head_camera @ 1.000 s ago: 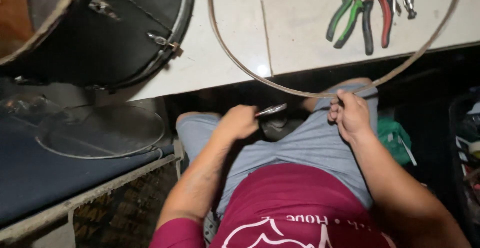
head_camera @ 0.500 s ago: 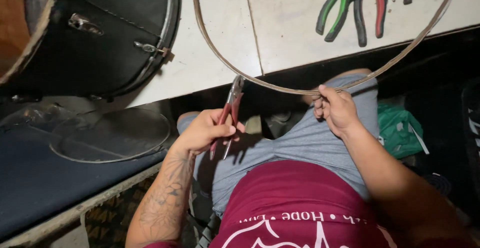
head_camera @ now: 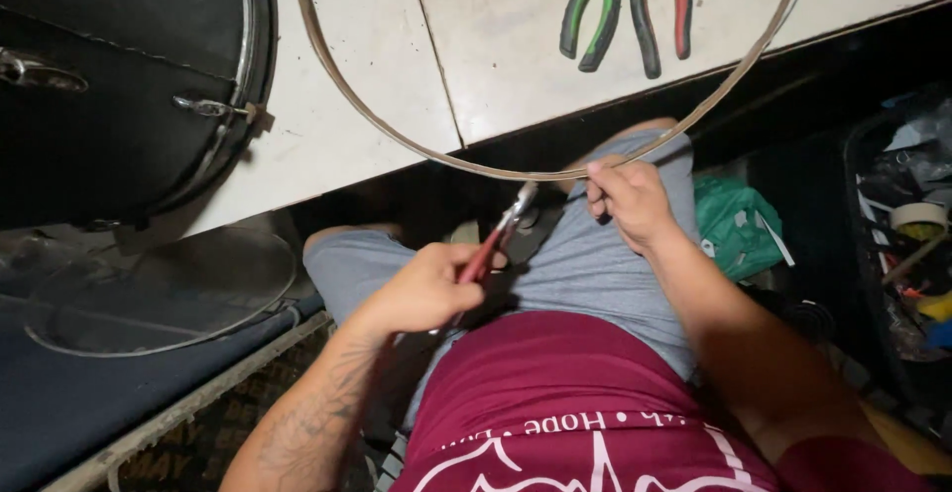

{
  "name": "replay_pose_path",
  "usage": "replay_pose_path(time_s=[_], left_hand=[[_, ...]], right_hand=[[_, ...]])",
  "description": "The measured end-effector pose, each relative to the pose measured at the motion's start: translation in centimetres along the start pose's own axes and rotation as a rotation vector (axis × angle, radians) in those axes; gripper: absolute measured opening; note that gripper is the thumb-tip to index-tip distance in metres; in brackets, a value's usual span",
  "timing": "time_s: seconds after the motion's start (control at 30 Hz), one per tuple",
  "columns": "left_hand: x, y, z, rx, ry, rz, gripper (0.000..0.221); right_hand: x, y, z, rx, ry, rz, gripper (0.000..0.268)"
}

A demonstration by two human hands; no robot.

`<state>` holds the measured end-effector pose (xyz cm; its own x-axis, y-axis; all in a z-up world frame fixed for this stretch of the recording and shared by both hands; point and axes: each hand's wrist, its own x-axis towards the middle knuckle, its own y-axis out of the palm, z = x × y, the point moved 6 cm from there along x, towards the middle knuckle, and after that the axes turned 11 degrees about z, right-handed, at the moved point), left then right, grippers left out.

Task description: Repairing a metal drum hoop using pliers at a workbench

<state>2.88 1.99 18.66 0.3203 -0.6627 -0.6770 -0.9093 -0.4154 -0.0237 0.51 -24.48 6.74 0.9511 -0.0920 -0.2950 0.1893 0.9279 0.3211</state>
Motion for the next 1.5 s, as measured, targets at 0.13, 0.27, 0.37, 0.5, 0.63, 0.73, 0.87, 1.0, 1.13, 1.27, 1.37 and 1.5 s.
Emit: replay_pose_path(time_s=[0.13, 0.27, 0.37, 0.5, 0.63, 0.73, 0.87, 1.0, 1.13, 1.27, 1.37, 1.5], left_hand=[[2.1, 1.6, 1.7, 0.003, -0.021, 0.000, 0.028], [2.6, 2.5, 2.2, -0.027, -0.090, -0.016, 0.038], [1.6, 2.7, -0.6, -0.067, -0.090, -0.045, 0.038], [2.2, 3.5, -0.1, -0.059, -0.081, -0.084, 0.034], [1.5, 3.9, -1.5, -0.129, -0.046, -0.091, 0.038], [1.3, 4.4, -1.9, -0.115, -0.059, -0.110, 0.038], [1.4, 4.9, -1.9, -0.089, -0.074, -0.127, 0.039], [1.0, 5.5, -3.2, -0.031, -0.121, -0.130, 0.034], [1.2, 5.5, -3.1, -0.003, -0.147, -0.148, 0.028], [1.0, 5.6, -3.4, -0.003, -0.164, -0.150, 0.026], [1.2, 5.6, -3.0, -0.010, -0.164, -0.154, 0.025], [1.8, 5.8, -2.3, -0.033, -0.135, -0.190, 0.023]], right_hand=[[-0.2, 1.1, -0.7, 0.002, -0.021, 0.013, 0.040], [0.3, 0.9, -1.9, 0.033, 0.017, 0.039, 0.037], [0.4, 0.2, -2.9, 0.121, 0.071, 0.034, 0.035], [0.3, 0.2, -3.1, 0.179, 0.097, 0.059, 0.037], [0.2, -0.1, -2.9, 0.120, 0.072, -0.016, 0.033], [0.5, -0.2, -3.1, 0.065, 0.083, -0.063, 0.029], [0.7, 0.2, -2.7, 0.053, 0.081, -0.096, 0.033], [0.3, 1.1, -1.3, 0.049, 0.076, -0.129, 0.038], [0.2, 1.5, -1.0, 0.034, 0.069, -0.136, 0.037], [0.3, 1.4, -1.6, 0.014, 0.062, -0.144, 0.038], [0.1, 1.9, -1.0, 0.006, 0.057, -0.147, 0.038], [0.1, 2.1, -1.2, 0.013, 0.079, -0.138, 0.033]])
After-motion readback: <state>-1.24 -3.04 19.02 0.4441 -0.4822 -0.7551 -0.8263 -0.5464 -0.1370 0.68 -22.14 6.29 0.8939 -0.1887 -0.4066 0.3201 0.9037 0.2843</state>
